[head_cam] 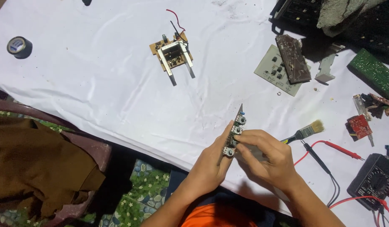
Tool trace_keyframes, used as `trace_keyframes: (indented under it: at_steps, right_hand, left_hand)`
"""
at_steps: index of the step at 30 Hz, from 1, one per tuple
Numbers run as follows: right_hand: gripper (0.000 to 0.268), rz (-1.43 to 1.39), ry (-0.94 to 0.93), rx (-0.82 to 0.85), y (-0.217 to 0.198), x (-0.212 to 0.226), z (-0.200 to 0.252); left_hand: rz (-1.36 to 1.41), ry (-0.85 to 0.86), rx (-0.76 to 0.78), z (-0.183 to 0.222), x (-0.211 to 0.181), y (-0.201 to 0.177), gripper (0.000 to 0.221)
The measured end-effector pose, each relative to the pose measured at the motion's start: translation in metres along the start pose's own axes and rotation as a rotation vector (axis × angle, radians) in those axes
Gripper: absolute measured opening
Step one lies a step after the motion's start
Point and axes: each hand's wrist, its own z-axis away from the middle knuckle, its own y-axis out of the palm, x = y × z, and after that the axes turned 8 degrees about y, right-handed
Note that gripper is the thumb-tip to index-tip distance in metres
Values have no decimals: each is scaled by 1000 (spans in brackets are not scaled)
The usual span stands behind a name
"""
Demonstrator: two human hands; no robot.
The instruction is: Cleaning circuit boards with a brush and inspecting electronic components on a workbench.
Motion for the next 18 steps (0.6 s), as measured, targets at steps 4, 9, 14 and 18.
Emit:
trace_keyframes:
  at_steps: [4,9,14,18]
  right_hand:
    - [13,-12,16,-5,0,-1,1]
    - [12,81,28,-57,3,3,3]
    - [15,119,-25,-59,7,-1,7]
    - [12,149,-23,-76,12,-2,11]
  left_hand:
    - [-12,-18,20,0,0,1,61]
    - [-1,-50,31,0,1,-1,67]
    - [-23,-48,33,0,2,-1,67]
    - [-25,-54,32,1,2,-2,68]
